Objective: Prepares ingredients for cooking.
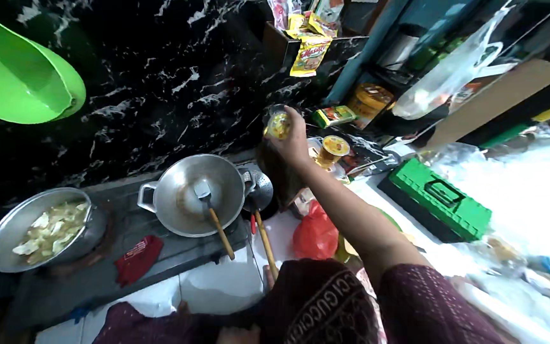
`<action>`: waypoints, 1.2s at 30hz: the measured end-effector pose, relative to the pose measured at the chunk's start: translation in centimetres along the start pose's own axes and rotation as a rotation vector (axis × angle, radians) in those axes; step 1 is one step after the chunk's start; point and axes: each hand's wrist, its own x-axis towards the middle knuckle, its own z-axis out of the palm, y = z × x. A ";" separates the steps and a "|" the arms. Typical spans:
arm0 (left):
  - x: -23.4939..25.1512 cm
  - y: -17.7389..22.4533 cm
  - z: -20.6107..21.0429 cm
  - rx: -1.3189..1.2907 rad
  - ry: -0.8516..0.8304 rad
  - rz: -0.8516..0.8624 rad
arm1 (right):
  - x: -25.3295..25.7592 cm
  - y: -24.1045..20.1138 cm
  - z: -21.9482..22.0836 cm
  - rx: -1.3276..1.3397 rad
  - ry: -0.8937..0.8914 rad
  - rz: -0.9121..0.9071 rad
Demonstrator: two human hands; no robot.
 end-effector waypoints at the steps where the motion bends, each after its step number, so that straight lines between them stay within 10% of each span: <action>1: -0.3 1.2 -1.1 0.014 0.018 0.029 | -1.5 -2.2 -1.0 0.071 0.006 -0.080; 6: -1.1 1.0 -6.1 -0.406 0.492 -0.047 | -9.6 -12.7 -5.8 0.362 -0.147 -0.311; 11: -3.0 -0.4 -8.3 -0.828 1.162 0.287 | -16.2 -19.6 -8.0 0.618 -0.312 -0.344; 18: -8.5 0.1 -11.9 -0.569 1.080 0.310 | -20.3 -22.6 -7.6 0.877 -0.234 -0.206; 36: -5.2 -1.4 -8.5 -0.774 1.211 0.363 | -21.5 -22.4 -6.6 0.941 -0.431 0.045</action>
